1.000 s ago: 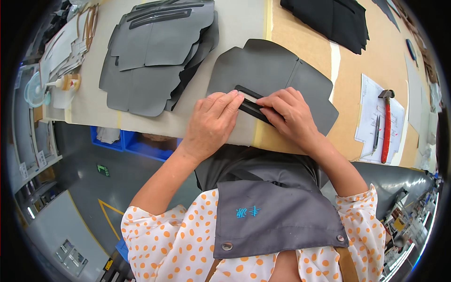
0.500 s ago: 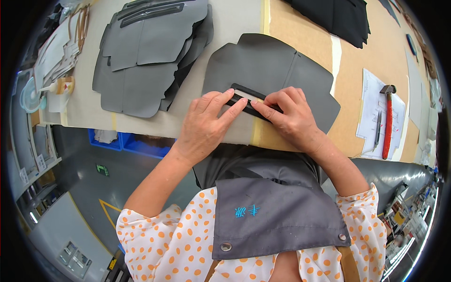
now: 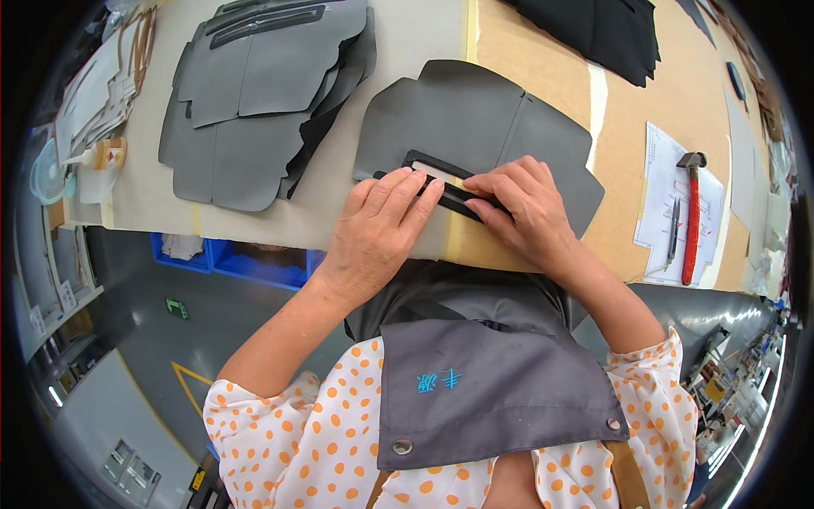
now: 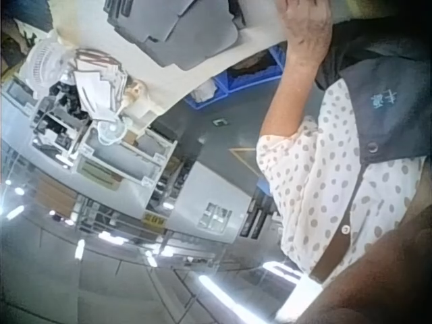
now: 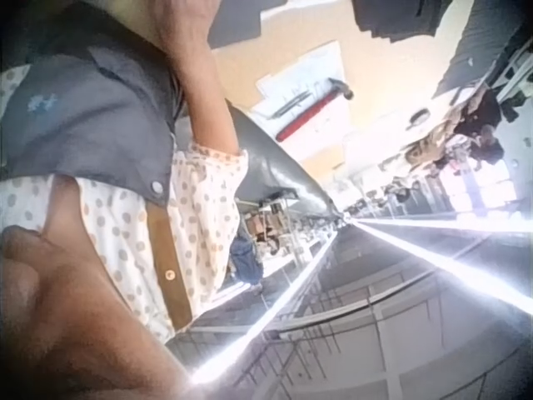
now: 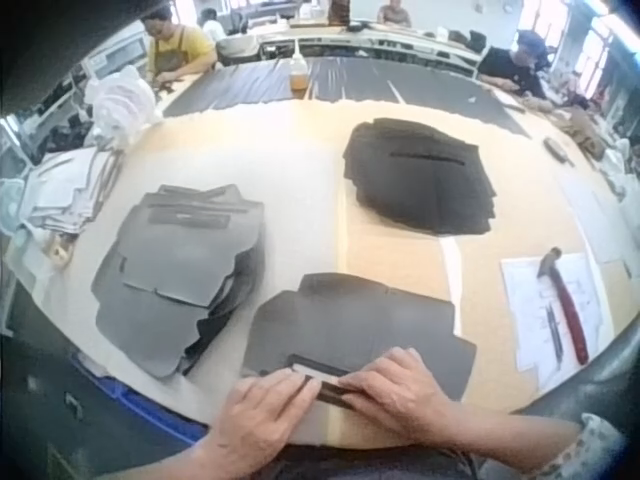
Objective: Assembling and finishing leather bag components by gluing, hammering, and trimming.
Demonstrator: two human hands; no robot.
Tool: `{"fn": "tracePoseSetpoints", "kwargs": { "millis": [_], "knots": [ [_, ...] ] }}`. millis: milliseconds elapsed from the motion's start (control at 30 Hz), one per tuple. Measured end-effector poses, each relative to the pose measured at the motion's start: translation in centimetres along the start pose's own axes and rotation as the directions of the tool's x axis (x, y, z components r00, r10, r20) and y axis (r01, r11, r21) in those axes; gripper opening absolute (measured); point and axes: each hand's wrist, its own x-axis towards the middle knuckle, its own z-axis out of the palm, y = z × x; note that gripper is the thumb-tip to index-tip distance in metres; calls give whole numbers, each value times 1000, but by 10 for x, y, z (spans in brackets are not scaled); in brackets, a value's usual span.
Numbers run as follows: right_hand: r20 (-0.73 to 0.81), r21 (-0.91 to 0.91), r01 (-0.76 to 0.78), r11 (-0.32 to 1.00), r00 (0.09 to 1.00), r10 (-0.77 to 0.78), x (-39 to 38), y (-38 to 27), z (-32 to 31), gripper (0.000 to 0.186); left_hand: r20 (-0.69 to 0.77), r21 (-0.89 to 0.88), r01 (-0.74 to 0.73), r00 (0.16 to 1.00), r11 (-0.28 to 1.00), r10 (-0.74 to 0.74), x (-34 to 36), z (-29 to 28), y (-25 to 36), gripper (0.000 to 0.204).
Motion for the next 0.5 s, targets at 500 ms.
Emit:
{"fn": "tracePoseSetpoints", "kwargs": {
  "millis": [500],
  "knots": [
    [-16,-34,92,995,996,-93,-15,4,1,40,11,-81,-5,1000,997,6,2,3,1,54]
  ]
}}
